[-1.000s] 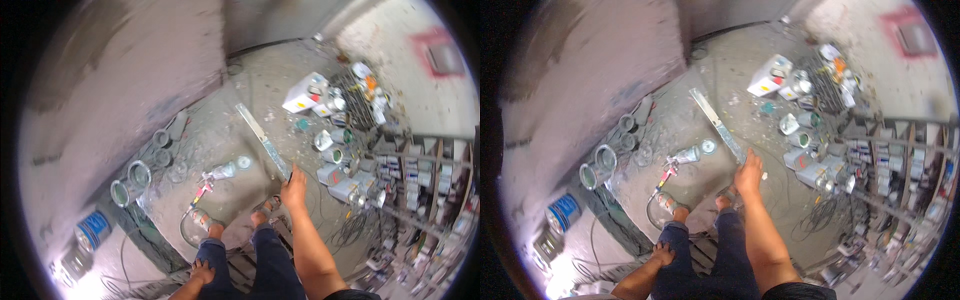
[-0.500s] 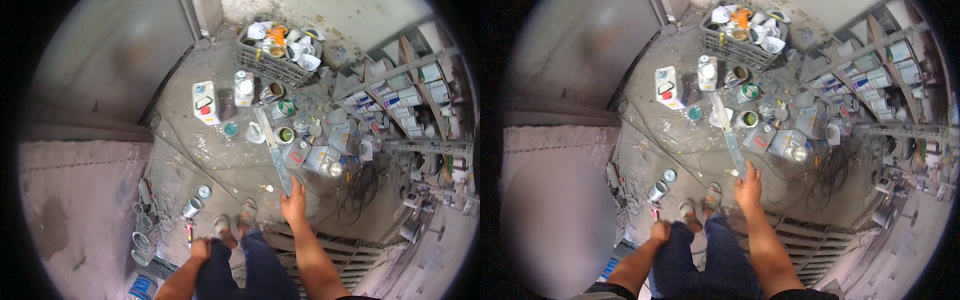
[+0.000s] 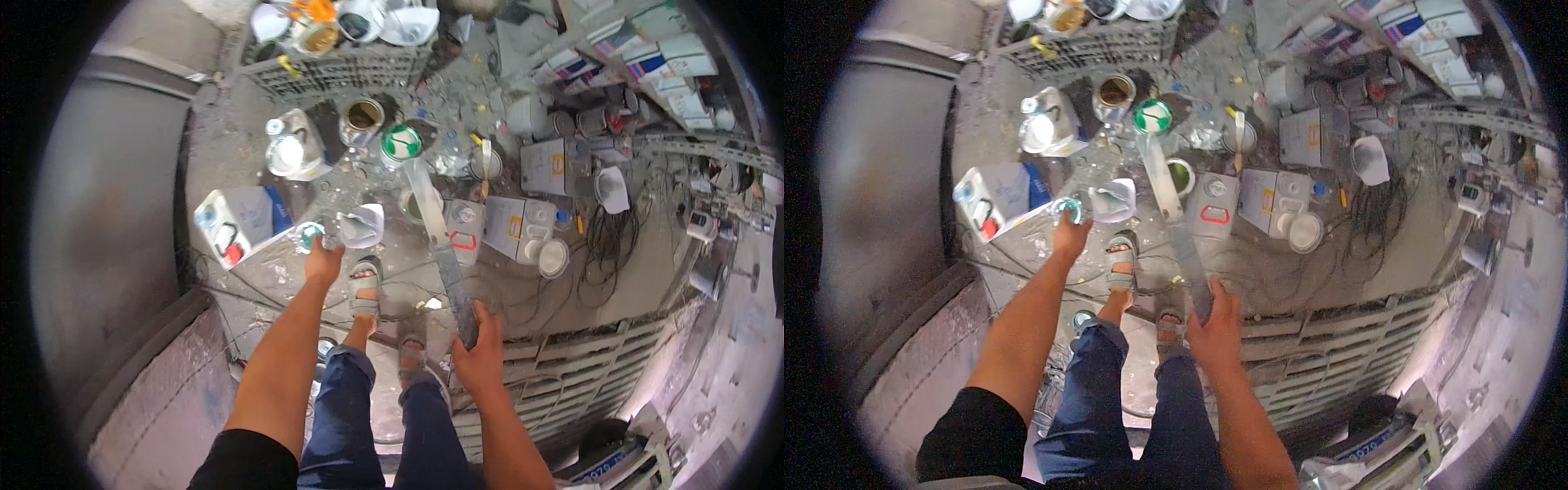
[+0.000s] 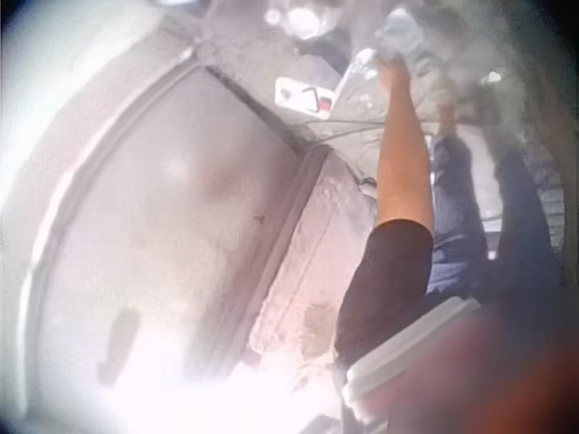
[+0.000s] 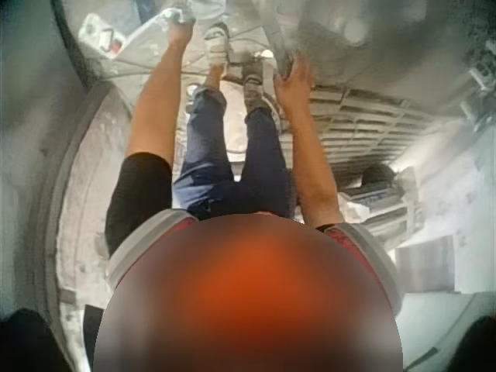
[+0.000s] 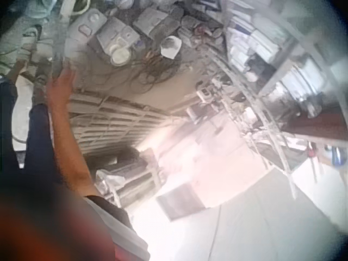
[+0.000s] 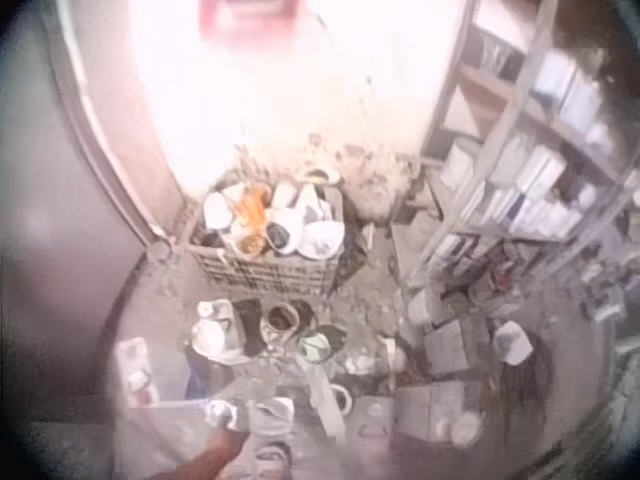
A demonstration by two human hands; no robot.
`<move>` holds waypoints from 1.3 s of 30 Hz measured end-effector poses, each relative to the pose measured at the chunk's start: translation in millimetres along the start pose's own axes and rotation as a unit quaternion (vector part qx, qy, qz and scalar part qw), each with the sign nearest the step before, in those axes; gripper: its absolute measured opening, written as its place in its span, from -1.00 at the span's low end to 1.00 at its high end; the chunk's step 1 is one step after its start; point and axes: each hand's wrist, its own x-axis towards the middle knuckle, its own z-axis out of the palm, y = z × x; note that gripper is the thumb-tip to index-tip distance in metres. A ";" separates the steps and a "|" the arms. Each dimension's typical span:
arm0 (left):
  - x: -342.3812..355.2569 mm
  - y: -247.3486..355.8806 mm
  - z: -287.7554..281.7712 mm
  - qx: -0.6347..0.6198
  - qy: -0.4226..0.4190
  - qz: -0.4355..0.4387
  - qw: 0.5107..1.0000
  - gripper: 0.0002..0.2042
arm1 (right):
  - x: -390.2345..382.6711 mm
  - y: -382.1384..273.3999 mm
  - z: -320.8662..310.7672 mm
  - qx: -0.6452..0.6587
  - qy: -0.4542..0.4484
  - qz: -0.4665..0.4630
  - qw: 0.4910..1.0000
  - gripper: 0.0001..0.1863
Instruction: The person mixes paint in a bucket using a spray gun, then retrieves a plastic cup and pours liquid from a large container into it. They use a metal ruler to scrape the cup's interior and pour the contents into a funnel placed over the bucket. The person repeats the pouring and scraping steps to transfer the liquid into the bucket.
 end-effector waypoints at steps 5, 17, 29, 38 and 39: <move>57.5 47.3 12.2 0.152 -0.049 0.053 0.986 -0.38 | 14.7 4.7 9.9 -0.011 0.009 0.037 0.999 -0.30; 8.5 32.7 12.5 -0.062 -0.023 0.188 0.980 -0.90 | -6.8 0.3 -10.1 0.006 0.014 0.113 0.993 -0.29; -109.4 130.5 -161.5 -0.597 -0.199 -0.043 0.776 -0.88 | -35.6 -69.1 -74.4 0.077 -0.001 -0.025 0.997 -0.32; -233.3 209.8 -303.8 -0.693 -0.219 0.001 0.687 -0.82 | -111.1 -168.8 -180.4 0.113 -0.052 -0.161 0.979 -0.28; -246.7 225.2 -309.0 -0.698 -0.241 0.012 0.675 -0.80 | -116.1 -171.1 -193.7 0.101 -0.037 -0.168 0.980 -0.27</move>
